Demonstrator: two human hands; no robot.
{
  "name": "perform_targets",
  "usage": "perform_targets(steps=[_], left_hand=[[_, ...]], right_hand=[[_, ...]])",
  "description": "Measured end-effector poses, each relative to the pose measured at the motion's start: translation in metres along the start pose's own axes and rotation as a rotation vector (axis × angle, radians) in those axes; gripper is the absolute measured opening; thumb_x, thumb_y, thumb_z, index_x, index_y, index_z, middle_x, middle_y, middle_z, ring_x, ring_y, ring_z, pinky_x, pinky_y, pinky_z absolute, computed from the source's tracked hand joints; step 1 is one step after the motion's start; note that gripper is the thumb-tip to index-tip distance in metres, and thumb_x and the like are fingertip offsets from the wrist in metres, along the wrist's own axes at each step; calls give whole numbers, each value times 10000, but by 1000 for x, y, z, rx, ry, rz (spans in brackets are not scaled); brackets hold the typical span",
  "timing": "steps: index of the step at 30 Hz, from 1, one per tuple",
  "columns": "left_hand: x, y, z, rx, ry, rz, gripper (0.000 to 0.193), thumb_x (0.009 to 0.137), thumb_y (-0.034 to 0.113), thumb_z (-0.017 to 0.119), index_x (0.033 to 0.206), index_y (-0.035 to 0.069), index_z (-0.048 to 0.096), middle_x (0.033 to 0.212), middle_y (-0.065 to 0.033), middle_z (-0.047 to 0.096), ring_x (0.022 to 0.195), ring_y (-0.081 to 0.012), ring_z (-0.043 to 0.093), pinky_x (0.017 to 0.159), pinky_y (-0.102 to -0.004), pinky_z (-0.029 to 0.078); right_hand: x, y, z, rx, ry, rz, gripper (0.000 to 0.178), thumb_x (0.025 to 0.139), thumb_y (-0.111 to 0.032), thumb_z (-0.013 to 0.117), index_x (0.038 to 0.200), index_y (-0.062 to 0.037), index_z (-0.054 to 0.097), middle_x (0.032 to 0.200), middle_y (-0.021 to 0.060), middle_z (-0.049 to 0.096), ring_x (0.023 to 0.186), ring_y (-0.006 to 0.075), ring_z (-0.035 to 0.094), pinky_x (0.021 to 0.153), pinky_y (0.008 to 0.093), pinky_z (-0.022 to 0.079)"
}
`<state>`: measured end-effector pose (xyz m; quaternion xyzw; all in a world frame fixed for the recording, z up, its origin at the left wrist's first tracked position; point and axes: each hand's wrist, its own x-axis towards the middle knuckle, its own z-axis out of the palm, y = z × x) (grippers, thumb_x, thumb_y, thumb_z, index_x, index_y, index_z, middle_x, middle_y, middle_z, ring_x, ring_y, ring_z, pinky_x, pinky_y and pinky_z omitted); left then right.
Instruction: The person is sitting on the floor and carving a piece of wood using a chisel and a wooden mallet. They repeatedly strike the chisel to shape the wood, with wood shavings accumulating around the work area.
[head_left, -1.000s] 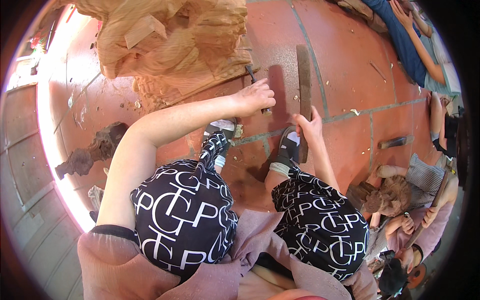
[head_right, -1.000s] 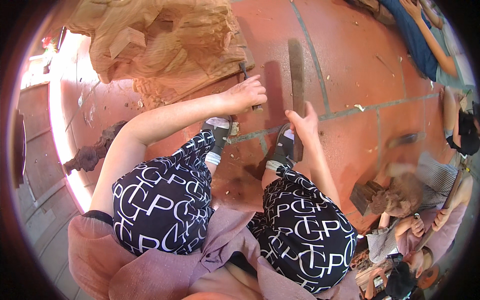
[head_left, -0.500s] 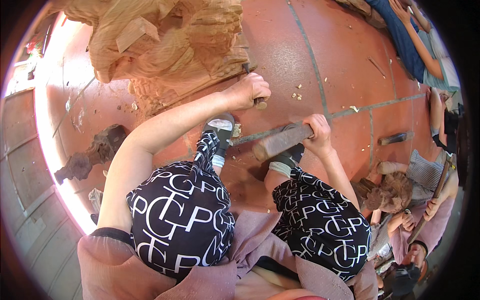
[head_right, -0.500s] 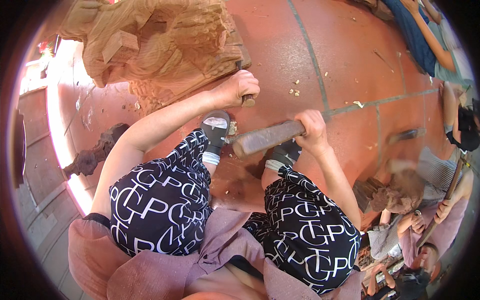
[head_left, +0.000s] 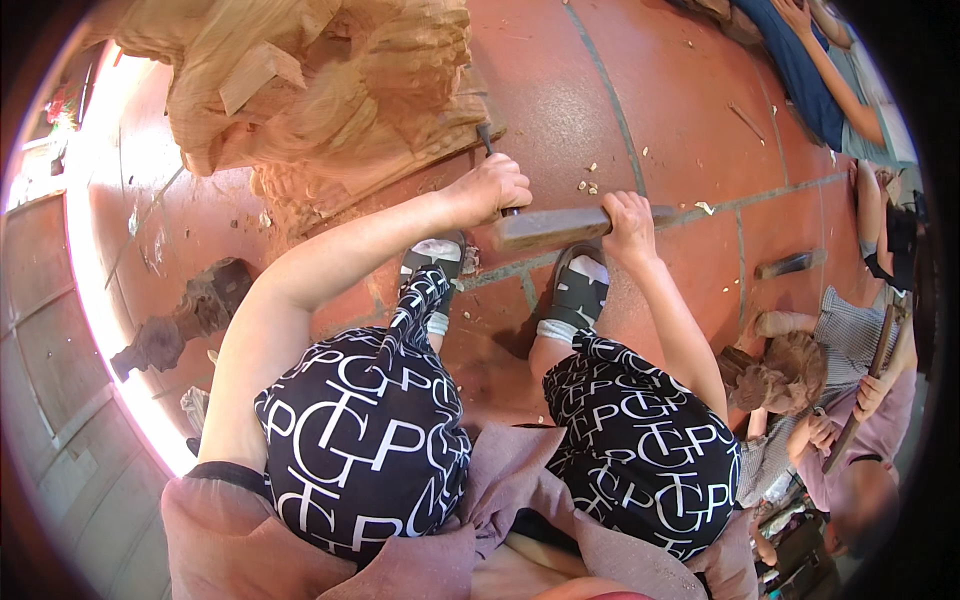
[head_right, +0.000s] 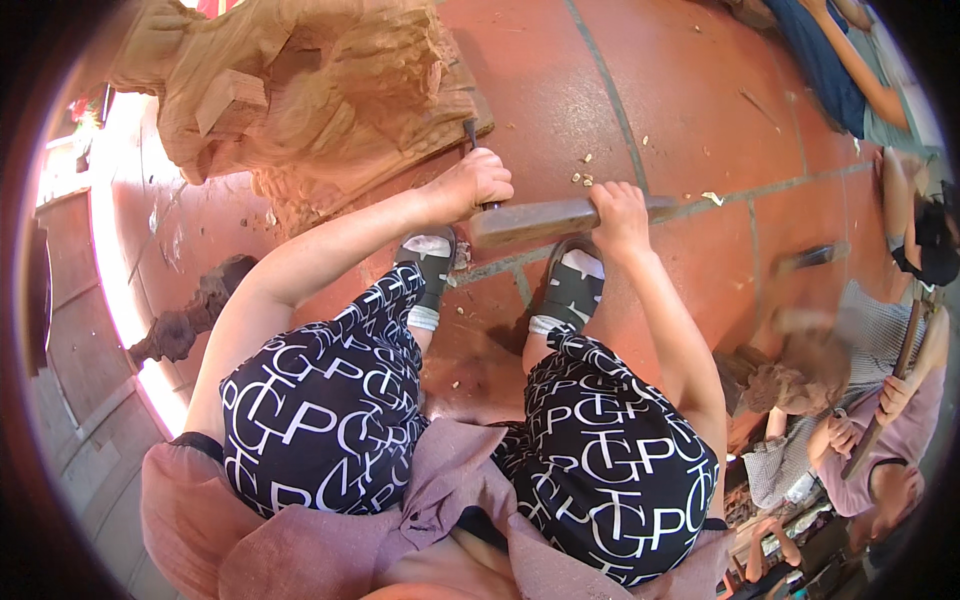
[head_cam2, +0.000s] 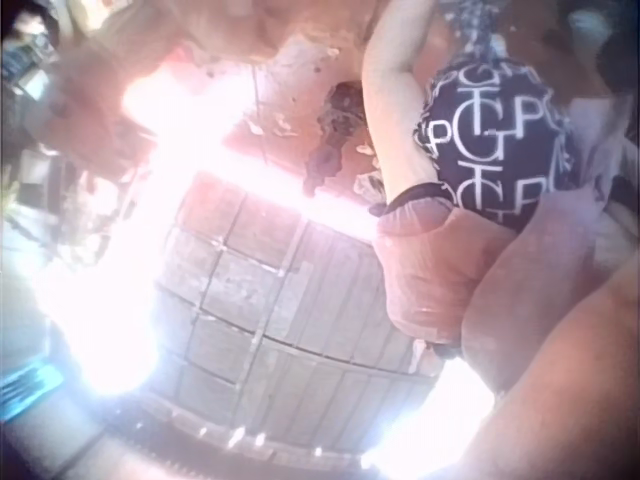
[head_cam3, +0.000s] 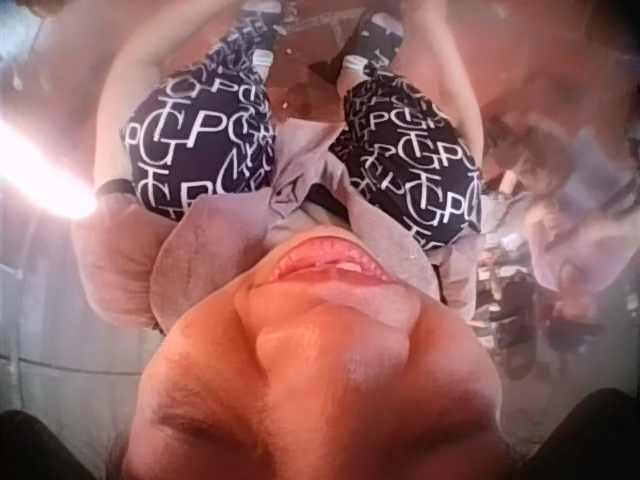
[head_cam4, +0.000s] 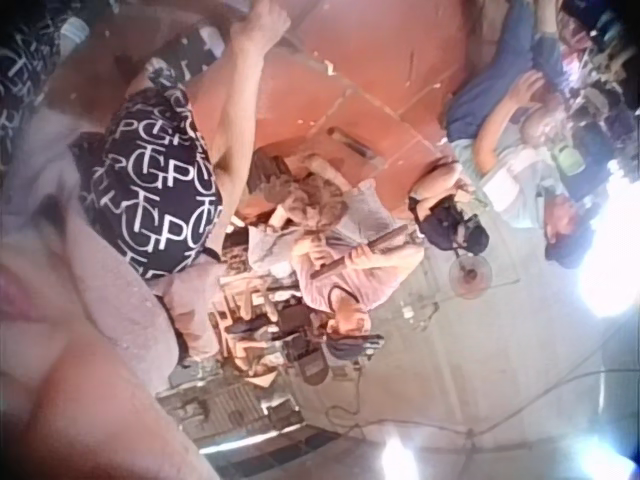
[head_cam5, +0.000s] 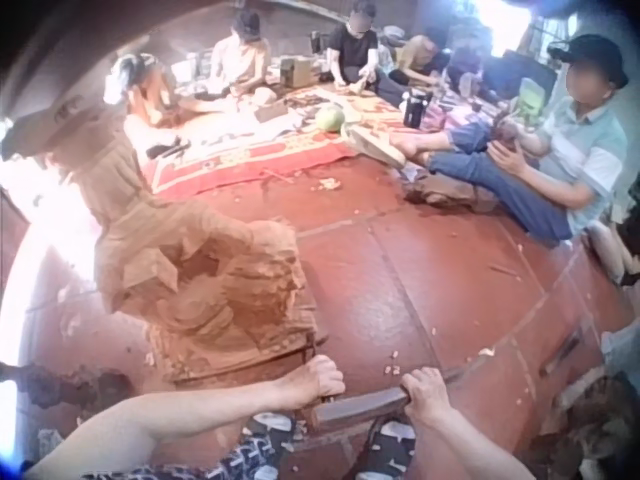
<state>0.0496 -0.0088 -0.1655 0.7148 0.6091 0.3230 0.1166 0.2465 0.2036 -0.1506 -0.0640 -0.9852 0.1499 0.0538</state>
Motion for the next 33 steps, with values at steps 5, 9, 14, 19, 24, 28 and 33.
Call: perform_targets(steps=[5, 9, 14, 19, 24, 28, 33], left_hand=[[-2, 1, 1, 47, -41, -10, 126, 682, 88, 629, 703, 100, 505, 739, -36, 497, 805, -241, 510, 790, -366, 384], [-3, -5, 5, 56, -33, 33, 143, 672, 101, 642, 701, 100, 502, 741, -36, 495, 804, -241, 508, 791, -368, 385], [-5, -2, 1, 57, -63, 14, 142, 667, 92, 638, 700, 99, 500, 742, -38, 495, 809, -240, 507, 796, -371, 387], [-7, -8, -2, 96, -86, 30, 153, 667, 92, 646, 701, 94, 496, 743, -44, 491, 814, -245, 508, 801, -373, 391], [-4, -2, -10, 61, -79, 16, 140, 679, 112, 626, 703, 86, 490, 733, -51, 483, 811, -255, 511, 785, -376, 397], [5, 0, -13, 75, 28, -1, 134, 697, 136, 617, 704, 95, 489, 732, -47, 490, 803, -256, 522, 780, -382, 399], [-10, 27, -11, 256, 38, -31, 129, 731, 176, 606, 714, 109, 498, 746, -37, 504, 819, -242, 527, 798, -384, 396]], right_hand=[[2, -12, -12, 197, 112, -246, 273, 591, -1, 673, 822, -83, 556, 836, 95, 560, 888, 324, 540, 818, 429, 421], [0, -1, 8, -34, 27, -43, 284, 580, -17, 692, 830, -96, 580, 836, 82, 558, 888, 307, 536, 826, 426, 417], [5, -21, -10, 290, 206, -291, 253, 610, -1, 662, 827, -102, 581, 831, 69, 558, 883, 297, 537, 832, 404, 402], [4, -8, 12, -75, -4, 7, 288, 591, -18, 683, 843, -102, 574, 876, 66, 580, 937, 283, 547, 857, 420, 411], [4, -20, -1, 210, 120, -138, 272, 611, 24, 661, 844, -96, 587, 873, 72, 591, 926, 300, 548, 848, 417, 397], [-3, -12, 6, 84, 105, 46, 281, 608, 49, 642, 849, -87, 589, 842, 76, 570, 899, 305, 539, 824, 418, 395], [-14, -28, 8, 227, 134, 40, 290, 594, 38, 655, 844, -82, 569, 824, 74, 562, 892, 306, 541, 834, 399, 392]])
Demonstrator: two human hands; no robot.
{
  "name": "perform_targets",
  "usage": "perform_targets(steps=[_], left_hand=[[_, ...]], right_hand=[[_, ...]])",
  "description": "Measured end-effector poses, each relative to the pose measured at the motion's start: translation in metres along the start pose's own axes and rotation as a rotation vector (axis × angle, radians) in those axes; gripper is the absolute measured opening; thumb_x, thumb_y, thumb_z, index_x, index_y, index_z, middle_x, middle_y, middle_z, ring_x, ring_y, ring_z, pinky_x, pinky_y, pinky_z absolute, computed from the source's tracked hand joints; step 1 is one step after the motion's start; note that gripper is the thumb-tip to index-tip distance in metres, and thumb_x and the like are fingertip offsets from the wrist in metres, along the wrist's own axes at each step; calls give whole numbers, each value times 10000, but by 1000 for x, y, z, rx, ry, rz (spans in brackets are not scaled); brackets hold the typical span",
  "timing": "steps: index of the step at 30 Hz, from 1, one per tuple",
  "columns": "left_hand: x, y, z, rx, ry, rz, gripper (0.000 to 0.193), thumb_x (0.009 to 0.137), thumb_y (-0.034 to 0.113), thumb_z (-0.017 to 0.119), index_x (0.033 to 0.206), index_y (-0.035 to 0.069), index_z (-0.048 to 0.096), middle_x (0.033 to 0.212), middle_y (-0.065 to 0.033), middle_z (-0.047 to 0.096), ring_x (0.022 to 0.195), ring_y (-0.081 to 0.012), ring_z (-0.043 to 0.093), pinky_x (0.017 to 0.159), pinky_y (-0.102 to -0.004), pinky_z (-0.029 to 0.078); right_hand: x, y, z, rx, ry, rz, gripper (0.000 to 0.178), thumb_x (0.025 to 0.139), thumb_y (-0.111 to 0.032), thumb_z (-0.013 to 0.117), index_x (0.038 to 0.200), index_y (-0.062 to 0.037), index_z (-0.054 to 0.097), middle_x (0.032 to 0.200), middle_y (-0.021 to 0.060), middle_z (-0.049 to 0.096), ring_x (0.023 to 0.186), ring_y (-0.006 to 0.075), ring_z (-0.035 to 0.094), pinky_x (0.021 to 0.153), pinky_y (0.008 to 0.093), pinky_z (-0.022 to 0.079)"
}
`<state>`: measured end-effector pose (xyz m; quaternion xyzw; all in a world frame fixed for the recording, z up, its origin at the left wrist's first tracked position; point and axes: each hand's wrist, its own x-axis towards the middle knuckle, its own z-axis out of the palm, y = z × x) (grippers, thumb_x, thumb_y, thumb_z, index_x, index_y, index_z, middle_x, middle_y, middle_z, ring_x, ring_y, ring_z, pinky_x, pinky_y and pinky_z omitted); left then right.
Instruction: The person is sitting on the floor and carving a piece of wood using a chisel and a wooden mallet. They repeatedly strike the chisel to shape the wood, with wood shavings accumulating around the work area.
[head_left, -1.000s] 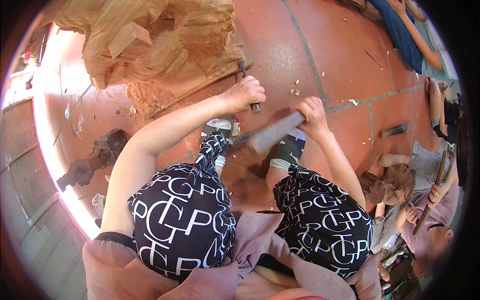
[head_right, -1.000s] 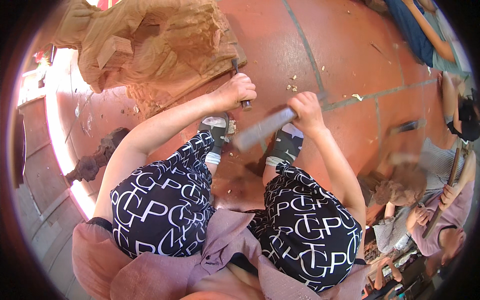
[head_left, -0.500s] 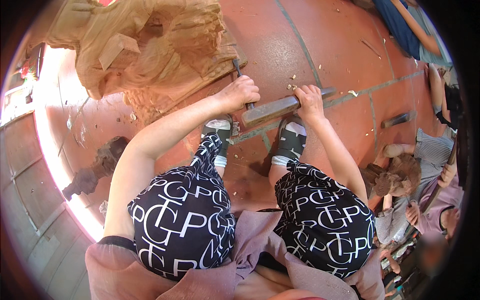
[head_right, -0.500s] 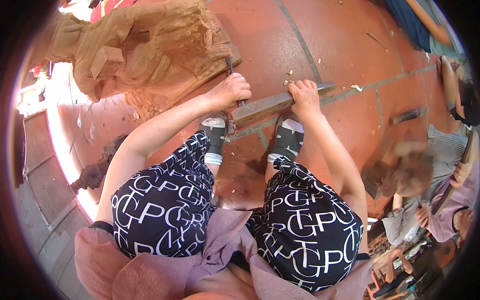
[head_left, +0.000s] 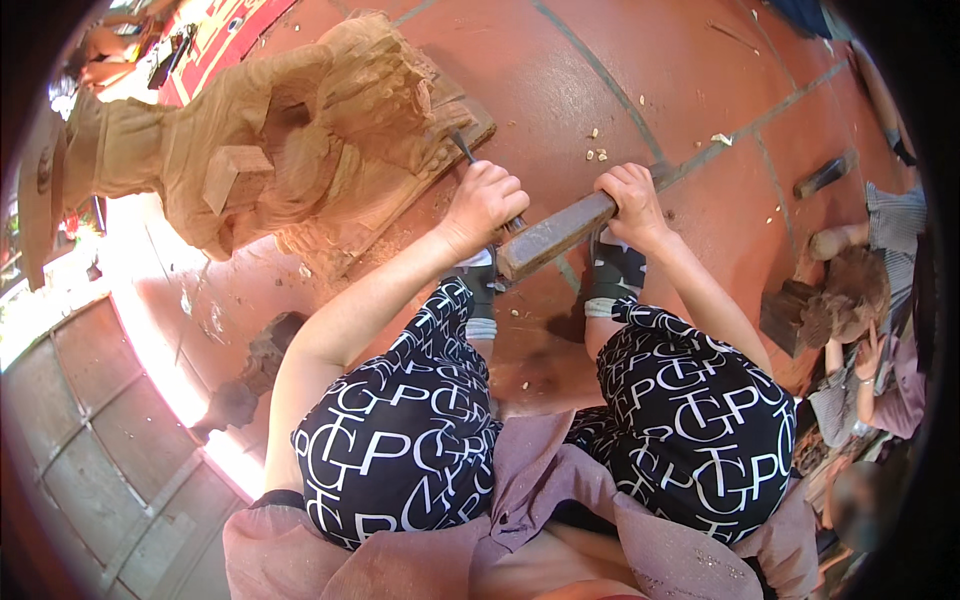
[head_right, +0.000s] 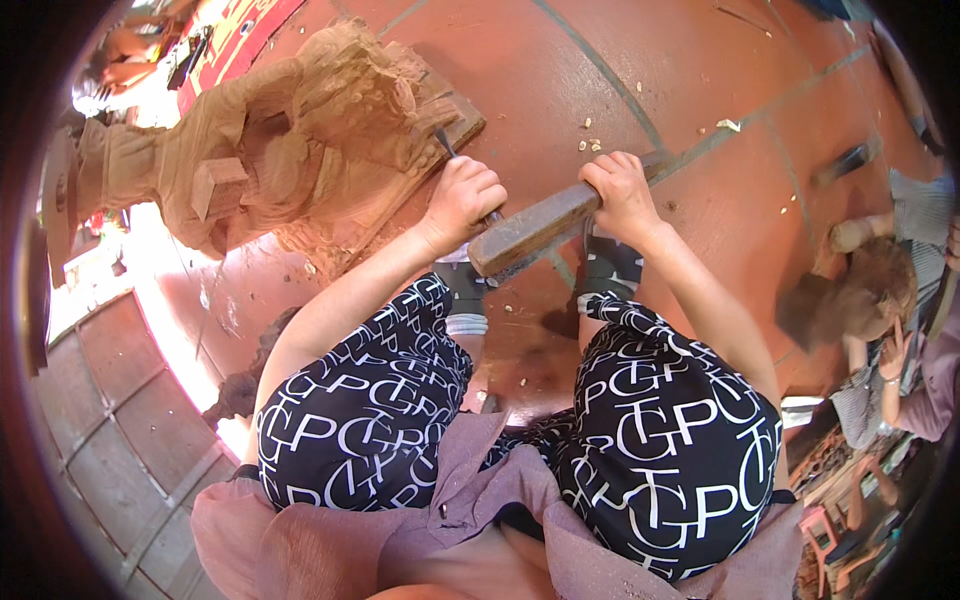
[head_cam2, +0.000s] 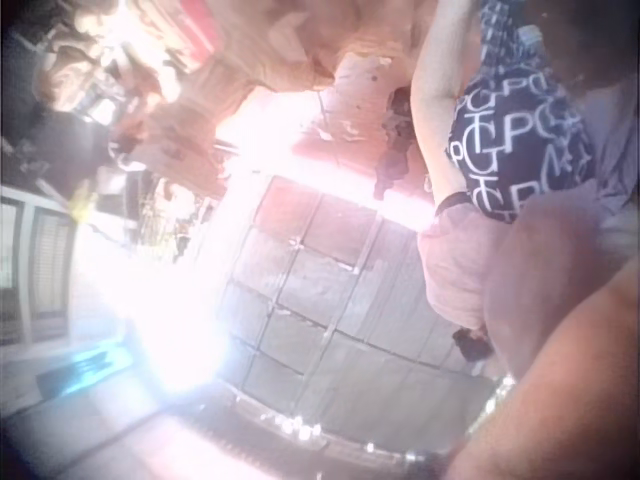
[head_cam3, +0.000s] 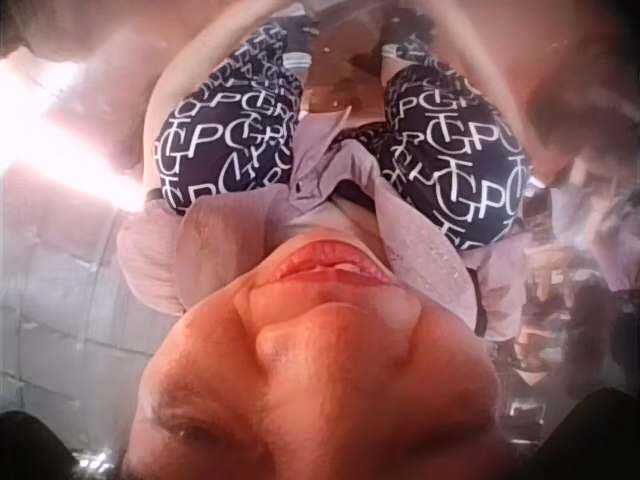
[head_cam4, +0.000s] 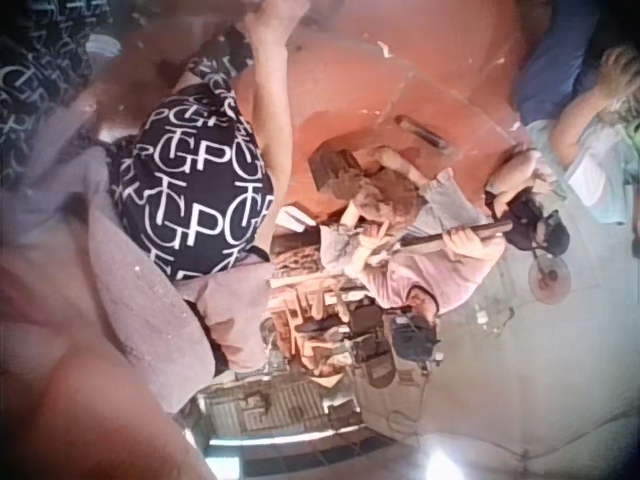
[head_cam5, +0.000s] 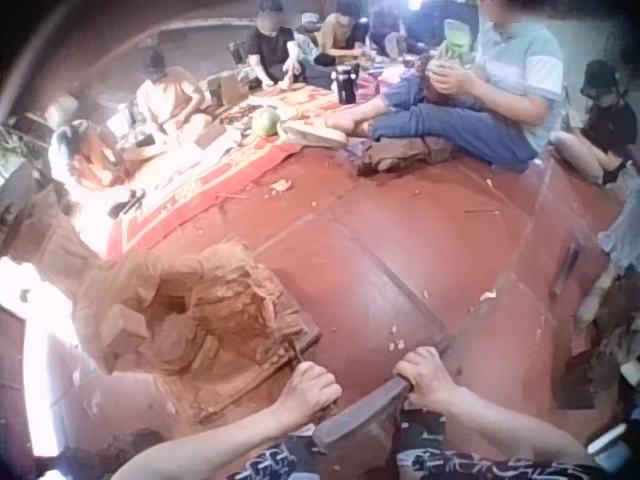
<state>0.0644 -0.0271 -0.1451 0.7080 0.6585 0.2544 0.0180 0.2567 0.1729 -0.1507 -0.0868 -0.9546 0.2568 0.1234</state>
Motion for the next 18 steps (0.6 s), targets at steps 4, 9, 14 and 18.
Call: perform_targets(steps=[4, 9, 14, 18], left_hand=[[11, 5, 0, -129, -113, 29, 56, 733, 133, 582, 748, 115, 532, 790, -41, 532, 872, -248, 528, 830, -380, 401], [17, -16, 14, -118, -107, 27, 188, 682, 135, 679, 745, 96, 506, 779, -60, 507, 860, -272, 514, 817, -395, 397], [26, -23, 15, -142, -85, -8, 203, 667, 90, 691, 759, 92, 509, 784, -62, 511, 857, -282, 515, 806, -401, 402], [33, -23, 12, -166, -13, -74, 173, 675, 72, 662, 760, 96, 514, 808, -60, 527, 874, -278, 527, 810, -402, 404]], right_hand=[[-10, -5, 7, 64, 0, 34, 298, 590, 30, 655, 850, -81, 561, 841, 69, 573, 906, 303, 544, 841, 395, 388], [-9, -8, 7, 101, 8, 37, 310, 586, 23, 664, 858, -82, 560, 852, 72, 572, 916, 309, 540, 856, 410, 385], [-8, 8, -1, 51, 28, -26, 297, 598, 35, 663, 857, -82, 575, 860, 68, 577, 913, 303, 545, 861, 411, 391], [-6, 23, 2, -89, 27, 46, 312, 588, 33, 659, 866, -83, 579, 874, 73, 580, 922, 309, 541, 859, 411, 394]])
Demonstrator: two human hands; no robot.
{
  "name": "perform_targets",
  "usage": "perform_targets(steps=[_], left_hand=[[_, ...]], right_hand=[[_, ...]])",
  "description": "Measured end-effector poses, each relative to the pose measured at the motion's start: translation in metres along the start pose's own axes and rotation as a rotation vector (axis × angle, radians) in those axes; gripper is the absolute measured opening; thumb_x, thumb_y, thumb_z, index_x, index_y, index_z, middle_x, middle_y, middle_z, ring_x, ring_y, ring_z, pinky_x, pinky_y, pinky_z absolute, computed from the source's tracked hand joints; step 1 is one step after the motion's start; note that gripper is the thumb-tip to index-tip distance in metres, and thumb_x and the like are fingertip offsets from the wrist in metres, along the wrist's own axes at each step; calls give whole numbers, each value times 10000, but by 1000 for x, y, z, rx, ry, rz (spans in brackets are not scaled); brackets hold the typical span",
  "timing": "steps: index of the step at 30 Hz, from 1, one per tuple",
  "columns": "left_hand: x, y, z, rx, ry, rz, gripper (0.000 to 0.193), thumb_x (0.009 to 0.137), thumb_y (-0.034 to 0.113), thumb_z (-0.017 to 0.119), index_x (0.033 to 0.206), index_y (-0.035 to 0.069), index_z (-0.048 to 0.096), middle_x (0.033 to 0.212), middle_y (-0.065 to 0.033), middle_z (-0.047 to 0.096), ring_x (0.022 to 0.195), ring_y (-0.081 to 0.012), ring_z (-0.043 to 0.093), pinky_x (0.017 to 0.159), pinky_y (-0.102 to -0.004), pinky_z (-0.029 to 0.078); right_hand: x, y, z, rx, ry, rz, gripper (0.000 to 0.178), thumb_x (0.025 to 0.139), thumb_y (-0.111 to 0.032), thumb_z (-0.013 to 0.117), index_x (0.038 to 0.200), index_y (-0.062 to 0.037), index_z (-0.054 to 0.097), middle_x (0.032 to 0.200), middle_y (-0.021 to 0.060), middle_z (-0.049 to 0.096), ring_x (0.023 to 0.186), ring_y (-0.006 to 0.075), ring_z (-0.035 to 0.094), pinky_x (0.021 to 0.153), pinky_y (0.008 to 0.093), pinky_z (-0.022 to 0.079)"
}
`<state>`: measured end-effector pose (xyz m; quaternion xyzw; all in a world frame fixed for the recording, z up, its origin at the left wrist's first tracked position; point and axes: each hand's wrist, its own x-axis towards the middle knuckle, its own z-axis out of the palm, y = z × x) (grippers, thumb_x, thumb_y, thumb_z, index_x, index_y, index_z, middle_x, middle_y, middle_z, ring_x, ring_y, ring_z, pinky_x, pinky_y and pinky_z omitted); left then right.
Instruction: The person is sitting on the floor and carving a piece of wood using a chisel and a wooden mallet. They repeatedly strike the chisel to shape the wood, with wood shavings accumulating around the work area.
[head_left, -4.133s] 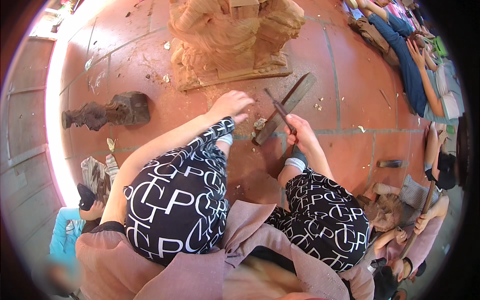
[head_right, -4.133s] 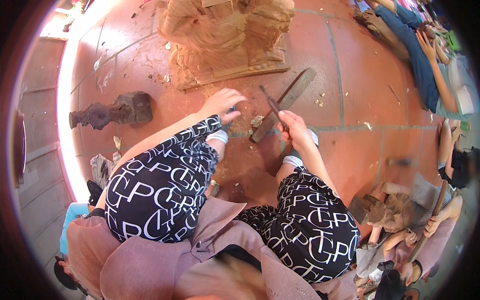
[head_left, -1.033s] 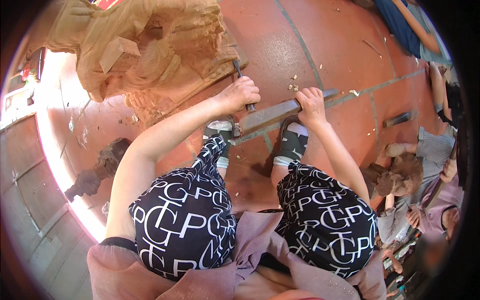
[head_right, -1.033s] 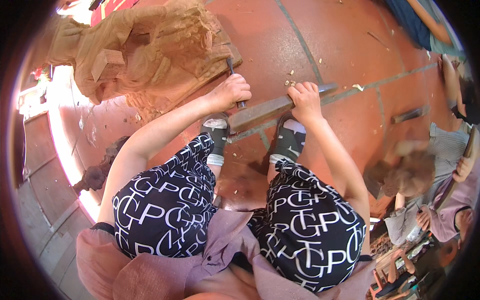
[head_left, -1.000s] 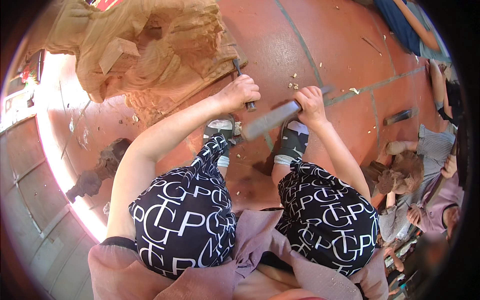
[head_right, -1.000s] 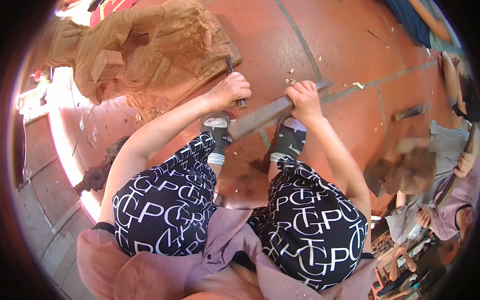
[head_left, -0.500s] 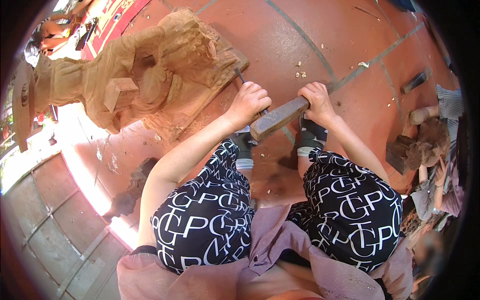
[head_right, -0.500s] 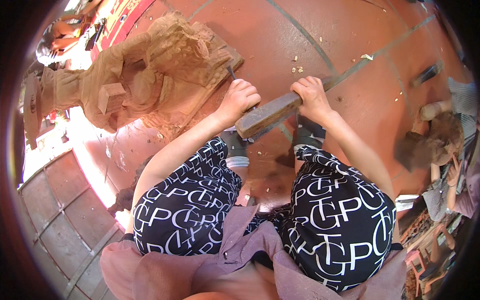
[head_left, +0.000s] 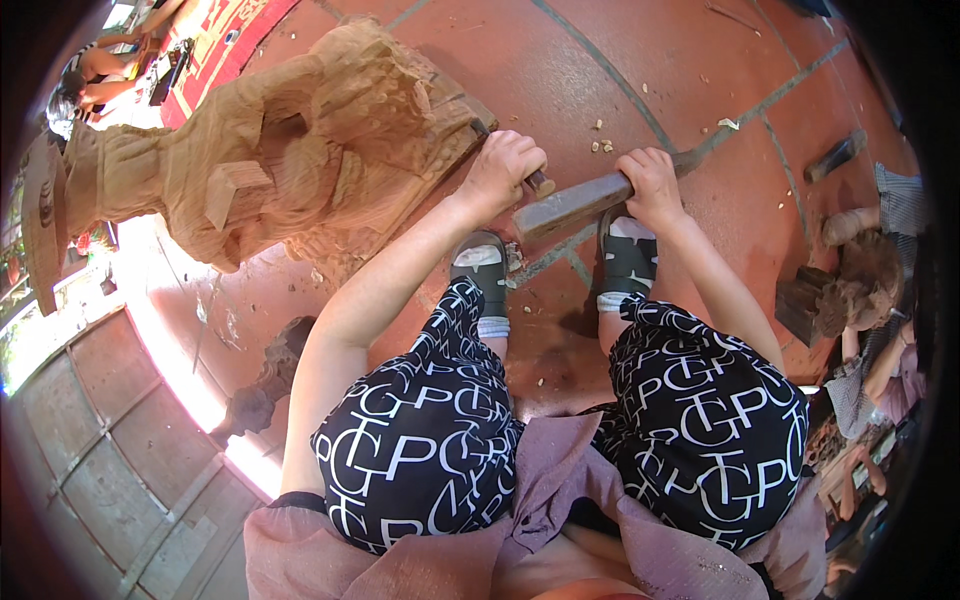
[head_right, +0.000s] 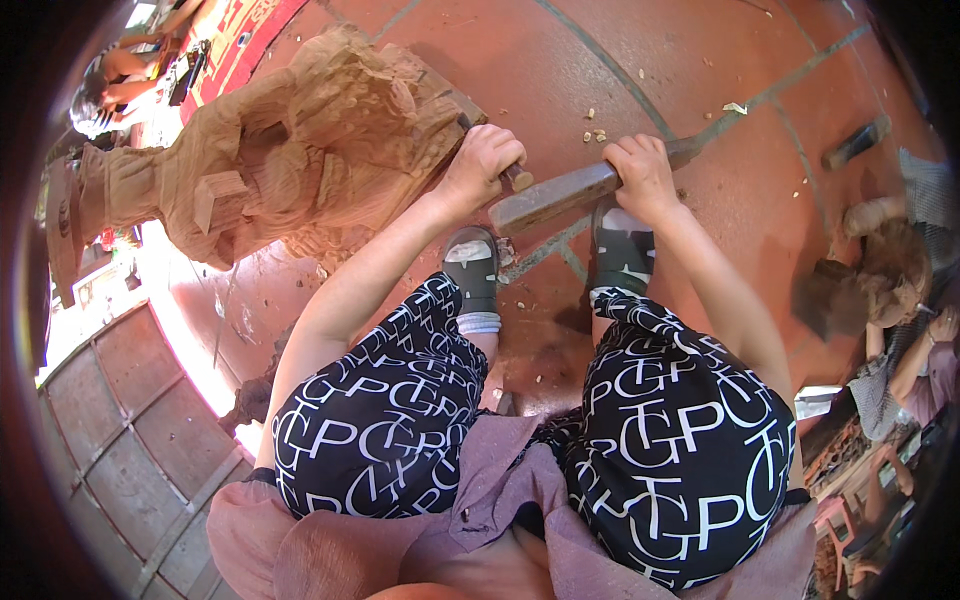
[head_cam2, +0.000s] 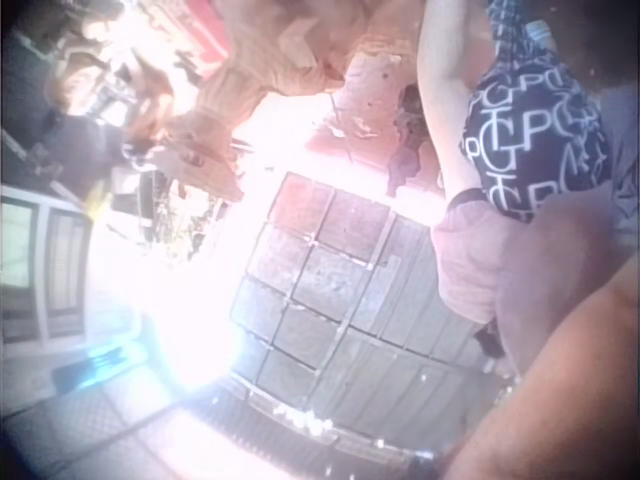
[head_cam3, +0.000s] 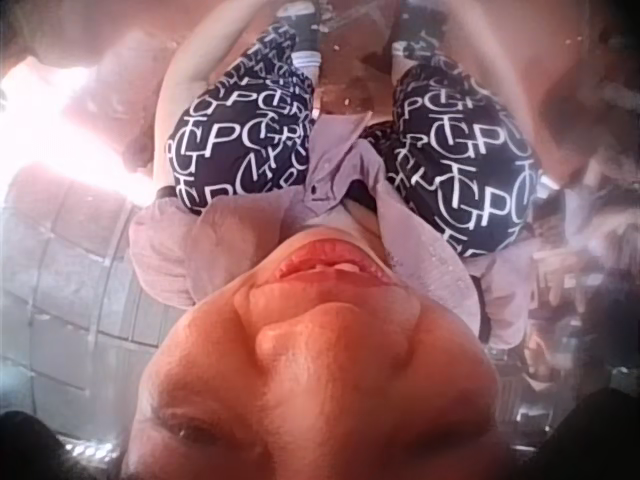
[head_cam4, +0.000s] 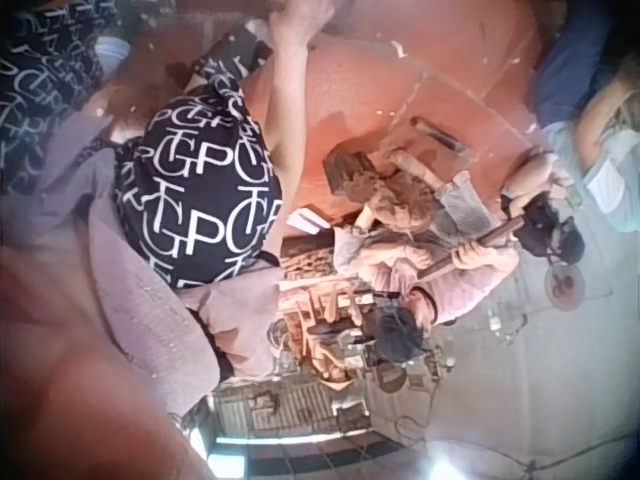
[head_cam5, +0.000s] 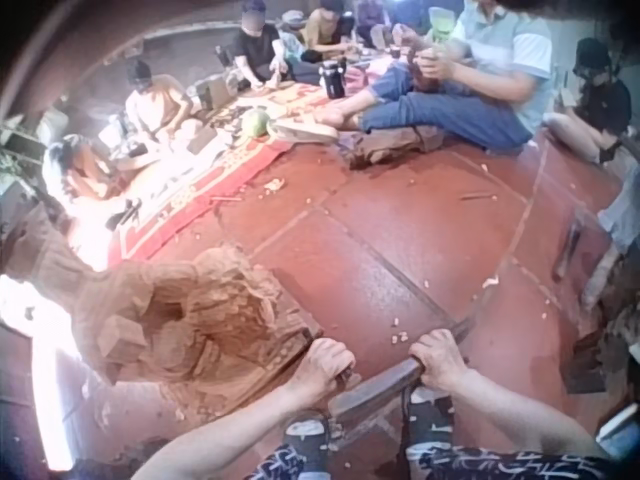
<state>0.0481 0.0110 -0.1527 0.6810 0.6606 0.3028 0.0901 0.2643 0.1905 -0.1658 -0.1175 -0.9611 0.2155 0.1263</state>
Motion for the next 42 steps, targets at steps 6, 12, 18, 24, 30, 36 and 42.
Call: perform_targets(steps=[6, 12, 18, 24, 30, 36, 42], left_hand=[[-14, 23, 3, 44, 74, 21, 165, 713, 49, 617, 861, 98, 563, 823, -65, 556, 871, -294, 540, 803, -417, 409], [-17, 32, 10, -30, -183, -110, 272, 792, 106, 614, 1058, 148, 576, 878, -61, 603, 870, -285, 600, 774, -415, 471], [11, 34, -8, -51, -153, -145, 336, 791, 217, 690, 1109, 177, 590, 866, -75, 622, 826, -305, 628, 704, -428, 493], [34, 13, 0, -62, -33, -105, 308, 770, 302, 721, 1009, 131, 631, 856, -104, 638, 826, -319, 639, 715, -449, 502], [50, -28, 21, -54, 134, -295, 333, 763, 376, 725, 890, 85, 627, 826, -110, 648, 805, -333, 640, 694, -448, 504], [73, -13, 31, -170, 242, -248, 353, 741, 429, 739, 882, 122, 641, 808, -68, 657, 769, -282, 653, 653, -398, 512], [62, -18, 32, -49, 204, -308, 414, 743, 523, 711, 858, 128, 673, 763, -65, 665, 767, -275, 661, 658, -391, 518]], right_hand=[[-6, 0, -8, 113, 174, 96, 341, 598, -3, 690, 914, -78, 586, 874, 86, 598, 868, 323, 572, 787, 399, 435], [16, -26, -35, 596, 295, 510, 454, 680, -88, 747, 1080, -35, 539, 804, 72, 588, 695, 211, 596, 616, 325, 476], [27, -44, -46, 1550, 276, 917, 370, 778, -41, 614, 1116, -14, 467, 761, 59, 523, 596, 146, 522, 535, 309, 462], [2, -48, -18, 1587, 52, 1054, 406, 760, -34, 629, 1120, -5, 444, 763, 80, 565, 575, 168, 572, 505, 316, 494], [-8, -60, 1, 1616, -129, 1102, 428, 751, -12, 630, 1135, 8, 441, 766, 98, 571, 573, 181, 574, 507, 322, 500], [-10, -50, -9, 1641, -9, 1124, 432, 747, -29, 642, 1128, 4, 441, 765, 97, 549, 585, 186, 565, 528, 337, 502], [-12, -46, -17, 1580, -44, 1154, 389, 741, -24, 641, 1080, -5, 451, 758, 97, 551, 573, 180, 559, 485, 326, 484]])
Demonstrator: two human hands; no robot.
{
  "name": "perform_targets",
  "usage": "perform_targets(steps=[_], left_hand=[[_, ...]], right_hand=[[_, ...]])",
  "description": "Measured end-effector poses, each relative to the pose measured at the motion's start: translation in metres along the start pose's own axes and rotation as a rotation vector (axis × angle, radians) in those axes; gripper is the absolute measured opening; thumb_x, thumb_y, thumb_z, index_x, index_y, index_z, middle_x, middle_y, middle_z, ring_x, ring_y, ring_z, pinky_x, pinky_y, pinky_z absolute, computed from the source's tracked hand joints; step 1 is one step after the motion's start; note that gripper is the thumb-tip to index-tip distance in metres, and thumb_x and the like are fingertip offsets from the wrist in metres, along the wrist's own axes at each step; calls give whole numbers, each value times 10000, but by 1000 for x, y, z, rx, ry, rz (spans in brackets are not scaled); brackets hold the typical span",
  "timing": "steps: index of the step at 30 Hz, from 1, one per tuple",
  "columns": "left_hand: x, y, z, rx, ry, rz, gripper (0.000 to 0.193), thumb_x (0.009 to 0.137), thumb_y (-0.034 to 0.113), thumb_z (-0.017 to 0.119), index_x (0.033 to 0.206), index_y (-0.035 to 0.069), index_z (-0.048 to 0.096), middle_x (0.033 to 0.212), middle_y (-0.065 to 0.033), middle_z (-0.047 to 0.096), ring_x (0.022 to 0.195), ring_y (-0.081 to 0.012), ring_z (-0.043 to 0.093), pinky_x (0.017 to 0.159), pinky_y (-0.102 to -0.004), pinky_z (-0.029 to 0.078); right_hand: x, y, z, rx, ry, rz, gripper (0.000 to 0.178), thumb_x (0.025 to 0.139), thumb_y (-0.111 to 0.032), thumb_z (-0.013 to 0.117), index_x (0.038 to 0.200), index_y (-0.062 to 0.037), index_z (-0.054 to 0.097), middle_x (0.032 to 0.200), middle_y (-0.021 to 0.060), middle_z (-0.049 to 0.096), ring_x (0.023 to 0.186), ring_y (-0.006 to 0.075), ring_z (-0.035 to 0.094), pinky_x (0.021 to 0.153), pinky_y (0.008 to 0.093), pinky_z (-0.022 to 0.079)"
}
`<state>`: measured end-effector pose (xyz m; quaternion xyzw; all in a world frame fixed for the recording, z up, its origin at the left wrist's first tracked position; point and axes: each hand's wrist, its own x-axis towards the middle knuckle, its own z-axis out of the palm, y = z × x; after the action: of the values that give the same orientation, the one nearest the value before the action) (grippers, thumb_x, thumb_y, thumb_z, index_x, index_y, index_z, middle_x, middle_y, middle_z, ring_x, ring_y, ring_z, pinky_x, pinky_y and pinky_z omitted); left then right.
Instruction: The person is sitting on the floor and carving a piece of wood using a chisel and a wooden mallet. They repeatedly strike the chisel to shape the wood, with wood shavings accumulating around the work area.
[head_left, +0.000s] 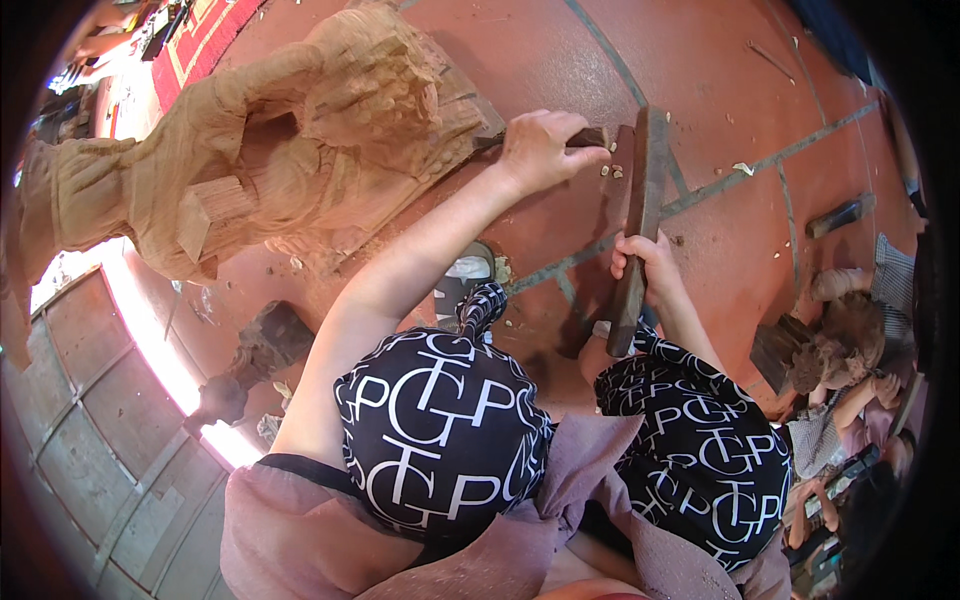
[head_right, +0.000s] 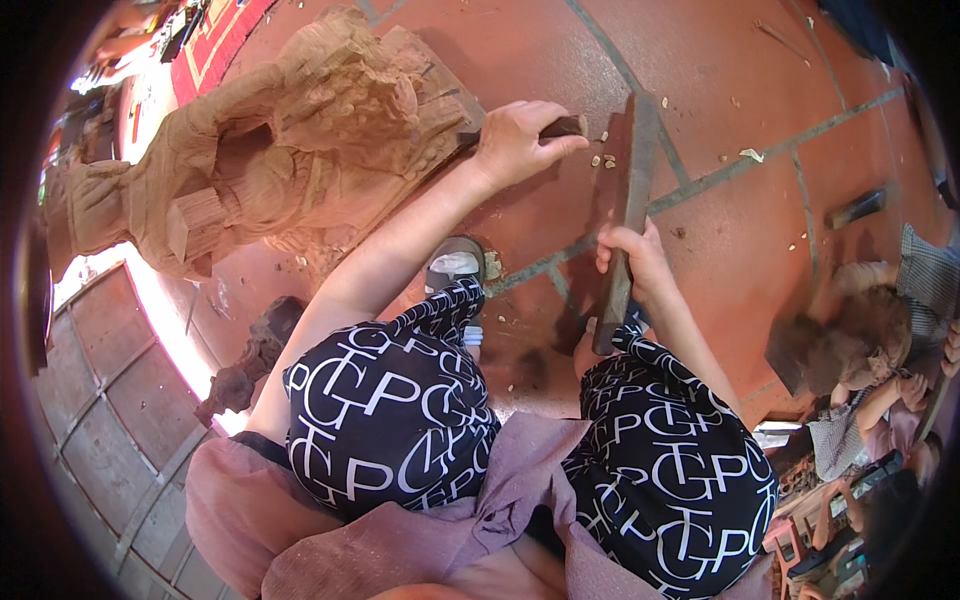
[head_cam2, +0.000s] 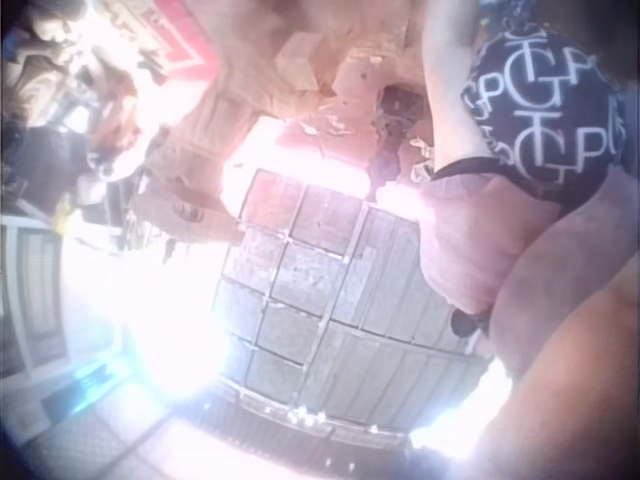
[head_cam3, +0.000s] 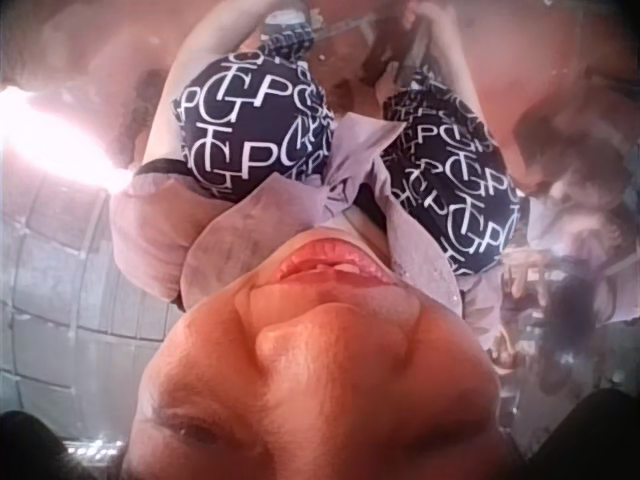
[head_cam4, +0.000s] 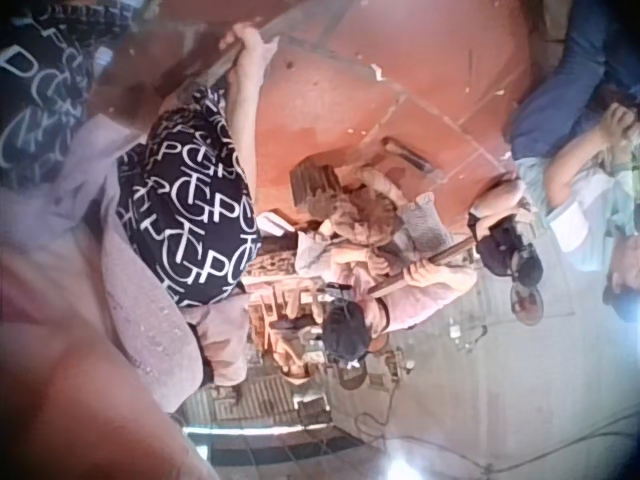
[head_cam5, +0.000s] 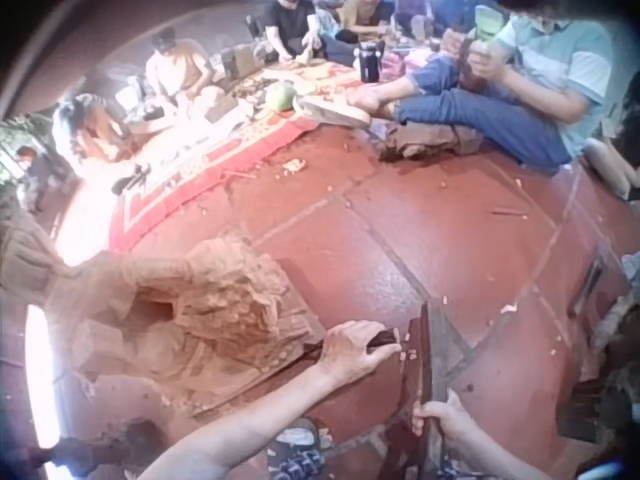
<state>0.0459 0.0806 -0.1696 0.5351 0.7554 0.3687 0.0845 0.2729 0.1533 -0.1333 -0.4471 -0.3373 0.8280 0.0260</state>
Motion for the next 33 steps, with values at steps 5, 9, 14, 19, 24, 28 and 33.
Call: perform_targets(steps=[5, 9, 14, 19, 24, 28, 33], left_hand=[[11, -17, 4, 51, -17, 9, 457, 761, 557, 681, 774, 103, 627, 742, -91, 651, 751, -306, 655, 650, -425, 511], [14, -16, 7, 13, -17, 38, 445, 779, 541, 672, 781, 99, 615, 745, -96, 647, 751, -313, 651, 639, -424, 507], [16, -18, 2, 10, 12, 7, 412, 806, 508, 663, 843, 100, 620, 767, -97, 647, 757, -319, 645, 635, -424, 500], [23, -19, 3, 6, 56, -68, 393, 821, 482, 657, 865, 94, 613, 784, -111, 651, 775, -337, 643, 645, -439, 498], [24, -23, 2, 5, 63, -94, 384, 819, 471, 661, 888, 96, 612, 795, -125, 654, 786, -341, 642, 656, -447, 497], [23, -24, 1, -7, 44, -94, 368, 816, 455, 664, 908, 101, 619, 808, -125, 659, 790, -337, 644, 668, -447, 499], [21, -29, 1, 24, 28, -145, 345, 829, 430, 654, 925, 100, 628, 822, -119, 666, 789, -332, 647, 671, -447, 498]], right_hand=[[-3, -2, 8, -73, 2, -53, 361, 741, -22, 642, 1055, 0, 465, 755, 100, 561, 558, 179, 560, 471, 312, 470], [5, -10, 2, -116, 30, -182, 384, 754, -22, 611, 1100, 0, 446, 775, 93, 540, 548, 173, 541, 501, 329, 482], [10, -26, 12, -90, 109, -337, 364, 769, -32, 599, 1094, -5, 438, 777, 89, 546, 565, 172, 549, 505, 321, 480], [15, -18, 18, -306, 86, -338, 364, 772, -32, 632, 1085, -1, 449, 741, 72, 568, 508, 148, 536, 473, 282, 461], [17, -22, 25, -437, 63, -277, 375, 768, -8, 620, 1097, -3, 441, 694, 58, 548, 473, 142, 520, 440, 279, 439], [18, -26, 27, -357, 83, -341, 405, 750, -6, 631, 1106, -9, 439, 690, 53, 546, 464, 136, 515, 421, 278, 426], [19, -38, 20, -614, 19, -193, 429, 738, -9, 657, 1107, -12, 438, 669, 40, 547, 452, 125, 506, 413, 272, 421]])
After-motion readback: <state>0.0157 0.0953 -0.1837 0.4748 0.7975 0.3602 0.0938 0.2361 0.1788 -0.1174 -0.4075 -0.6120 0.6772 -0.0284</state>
